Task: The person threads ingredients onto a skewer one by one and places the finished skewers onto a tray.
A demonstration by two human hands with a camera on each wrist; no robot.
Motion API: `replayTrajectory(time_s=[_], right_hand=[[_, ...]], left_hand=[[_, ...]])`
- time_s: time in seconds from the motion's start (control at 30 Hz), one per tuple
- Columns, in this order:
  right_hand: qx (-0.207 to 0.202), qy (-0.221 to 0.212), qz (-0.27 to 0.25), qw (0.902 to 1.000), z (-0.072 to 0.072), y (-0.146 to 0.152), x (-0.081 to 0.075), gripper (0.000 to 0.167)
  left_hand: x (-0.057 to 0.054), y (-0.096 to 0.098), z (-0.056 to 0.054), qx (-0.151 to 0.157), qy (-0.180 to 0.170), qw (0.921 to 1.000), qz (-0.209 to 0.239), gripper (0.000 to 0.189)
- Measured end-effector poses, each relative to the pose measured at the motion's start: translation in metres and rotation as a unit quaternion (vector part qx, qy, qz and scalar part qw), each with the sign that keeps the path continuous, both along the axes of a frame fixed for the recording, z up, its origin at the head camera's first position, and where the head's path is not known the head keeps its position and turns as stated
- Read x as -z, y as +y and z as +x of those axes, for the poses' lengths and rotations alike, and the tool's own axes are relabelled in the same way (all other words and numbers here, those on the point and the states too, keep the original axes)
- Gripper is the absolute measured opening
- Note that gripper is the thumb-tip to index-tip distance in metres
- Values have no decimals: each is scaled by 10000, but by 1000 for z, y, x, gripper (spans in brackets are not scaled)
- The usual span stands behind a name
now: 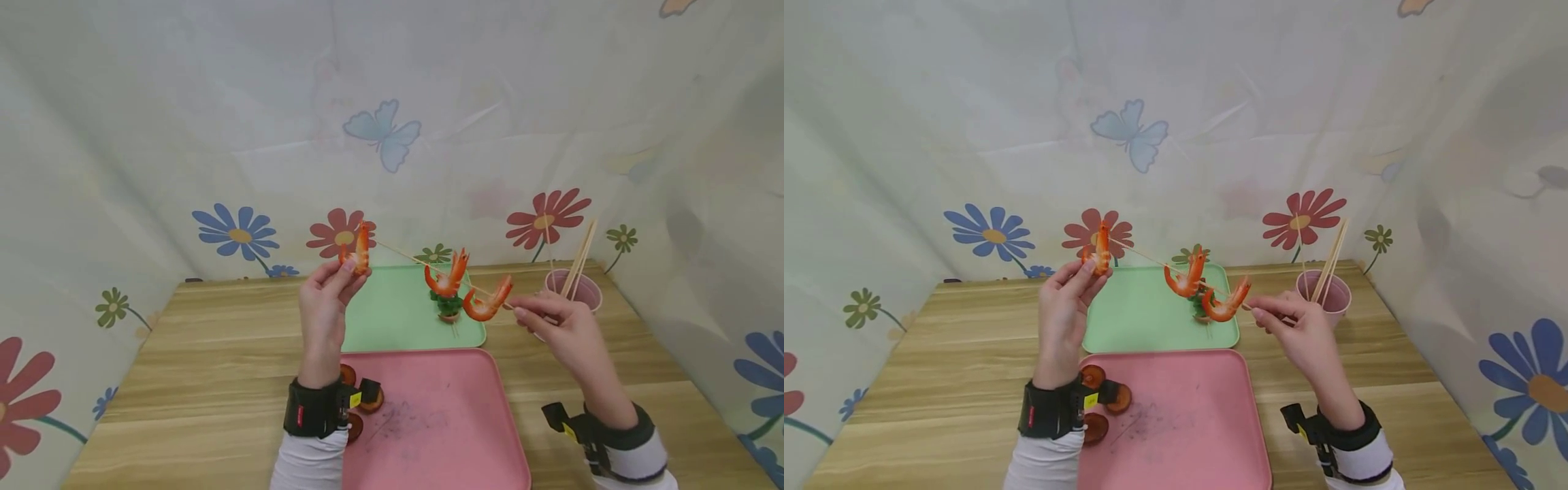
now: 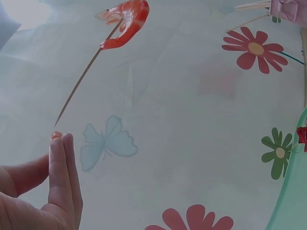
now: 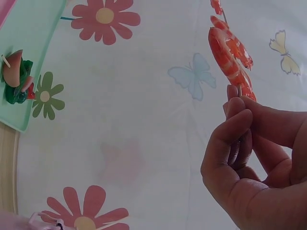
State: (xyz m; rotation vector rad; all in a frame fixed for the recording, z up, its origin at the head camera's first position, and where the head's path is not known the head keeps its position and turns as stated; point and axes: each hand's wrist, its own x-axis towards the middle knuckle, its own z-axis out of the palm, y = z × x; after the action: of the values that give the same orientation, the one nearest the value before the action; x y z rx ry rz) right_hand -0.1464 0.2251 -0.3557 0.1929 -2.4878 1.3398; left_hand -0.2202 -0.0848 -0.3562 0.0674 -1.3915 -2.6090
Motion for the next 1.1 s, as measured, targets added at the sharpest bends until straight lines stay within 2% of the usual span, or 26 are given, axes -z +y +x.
replayTrajectory(time_s=[0.27,0.43,0.7,0.93,1.1], right_hand=[[-176,-45,57,9998,7,0,-2,20],[-197,-42,96,9998,9,-1,-3,19],[-225,-301,52,9993,11,-3,-4,21],[-197,-192,82,9996,11,-3,-4,19],[-201,-126,58,9997,11,-2,-5,19]], left_hand=[[-1,-7,2,54,-107,9998,128,29],[-2,-8,1,64,-87,9993,345,23],[-2,-7,1,92,-134,9985,526,17],[-2,-6,1,138,-129,9986,500,17],[-3,-8,2,215,-84,9976,656,12]])
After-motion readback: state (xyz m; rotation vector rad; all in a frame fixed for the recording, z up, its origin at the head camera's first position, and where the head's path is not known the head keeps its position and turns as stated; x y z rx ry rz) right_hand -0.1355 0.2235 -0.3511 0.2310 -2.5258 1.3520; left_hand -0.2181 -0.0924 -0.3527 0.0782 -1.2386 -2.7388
